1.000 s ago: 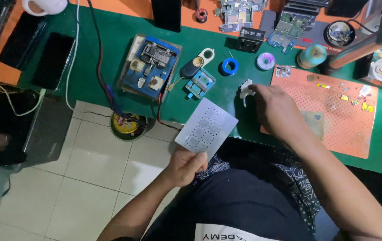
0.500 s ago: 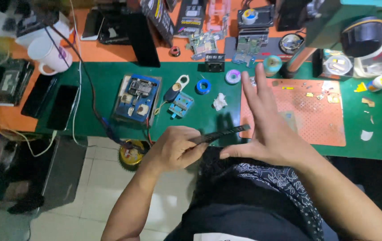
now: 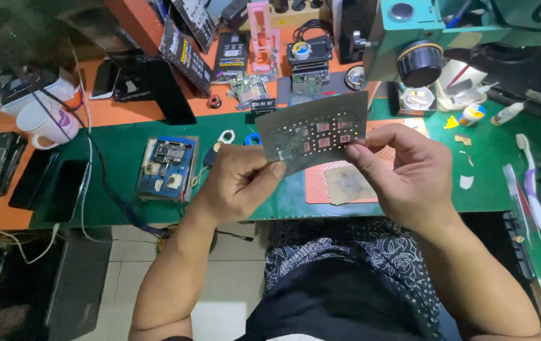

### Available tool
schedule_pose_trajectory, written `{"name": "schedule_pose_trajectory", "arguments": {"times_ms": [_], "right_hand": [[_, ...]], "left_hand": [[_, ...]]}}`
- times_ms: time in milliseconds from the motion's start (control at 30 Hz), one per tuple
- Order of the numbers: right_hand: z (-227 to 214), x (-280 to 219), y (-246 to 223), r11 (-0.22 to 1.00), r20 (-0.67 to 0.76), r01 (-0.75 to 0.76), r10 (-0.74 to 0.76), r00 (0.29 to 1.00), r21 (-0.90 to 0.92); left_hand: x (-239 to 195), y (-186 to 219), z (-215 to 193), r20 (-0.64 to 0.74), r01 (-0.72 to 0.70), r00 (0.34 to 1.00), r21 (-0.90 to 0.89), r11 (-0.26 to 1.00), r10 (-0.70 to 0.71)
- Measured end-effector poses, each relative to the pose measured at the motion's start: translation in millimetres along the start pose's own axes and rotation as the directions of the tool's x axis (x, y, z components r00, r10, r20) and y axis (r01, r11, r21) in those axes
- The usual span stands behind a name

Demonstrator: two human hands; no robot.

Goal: The person uses a hot air gun and tweezers to solder a small component onto a perforated circuit board. They then clean the board with a tissue and a toothbrush, and apply a liquid from a small bottle.

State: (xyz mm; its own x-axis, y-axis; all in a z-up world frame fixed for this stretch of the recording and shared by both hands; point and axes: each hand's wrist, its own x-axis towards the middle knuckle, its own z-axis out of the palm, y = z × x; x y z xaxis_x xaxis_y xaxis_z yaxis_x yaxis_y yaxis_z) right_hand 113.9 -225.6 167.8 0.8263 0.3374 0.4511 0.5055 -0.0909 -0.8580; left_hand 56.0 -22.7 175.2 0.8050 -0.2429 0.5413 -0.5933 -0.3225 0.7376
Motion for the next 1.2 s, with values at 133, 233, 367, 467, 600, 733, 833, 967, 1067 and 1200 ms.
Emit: {"name": "schedule_pose_trajectory", "arguments": {"times_ms": [133,233,367,467,600,733,833,967,1067,1200], "right_hand": [[-8,-4,-2,0.999,-0.067,0.027,-0.029,0.997,-0.034],[-11,-5,-1,0.995,-0.096,0.101,-0.103,0.990,-0.025],[-12,-7,0,0.992,-0.125,0.113,-0.119,0.985,-0.059],[-11,-8,3,0.992,-0.131,0.105,-0.115,0.985,-0.075],[-9,-10,5,0.990,-0.127,0.070,-0.085,0.988,-0.119],[-8,-12,8,0.987,-0.138,0.042,-0.064,0.988,-0.157],[-8,-13,8,0.987,-0.137,0.034,-0.056,0.989,-0.156],[-7,-13,8,0.989,-0.125,0.112,-0.123,0.984,-0.096],[-9,-9,8,0.950,-0.096,0.307,-0.311,0.946,-0.057],[-15,0,9,0.626,0.071,0.677,-0.712,0.699,-0.388]], "left_hand": [[10,2,8,-0.025,0.009,1.000,0.121,0.993,-0.006],[14,3,14,-0.041,-0.037,0.998,0.113,0.993,0.042],[14,5,19,-0.057,-0.019,0.998,0.099,0.995,0.024],[14,8,22,-0.043,-0.036,0.998,0.089,0.995,0.040],[15,17,26,0.014,-0.062,0.998,0.044,0.997,0.061],[12,17,28,0.030,-0.060,0.998,0.009,0.998,0.060],[10,14,27,0.010,-0.057,0.998,0.004,0.998,0.057],[7,8,24,-0.081,0.010,0.997,0.059,0.998,-0.005],[5,1,17,-0.131,0.172,0.978,0.058,0.983,-0.163],[-4,-17,11,0.121,0.490,0.835,-0.606,0.626,-0.537]]}}
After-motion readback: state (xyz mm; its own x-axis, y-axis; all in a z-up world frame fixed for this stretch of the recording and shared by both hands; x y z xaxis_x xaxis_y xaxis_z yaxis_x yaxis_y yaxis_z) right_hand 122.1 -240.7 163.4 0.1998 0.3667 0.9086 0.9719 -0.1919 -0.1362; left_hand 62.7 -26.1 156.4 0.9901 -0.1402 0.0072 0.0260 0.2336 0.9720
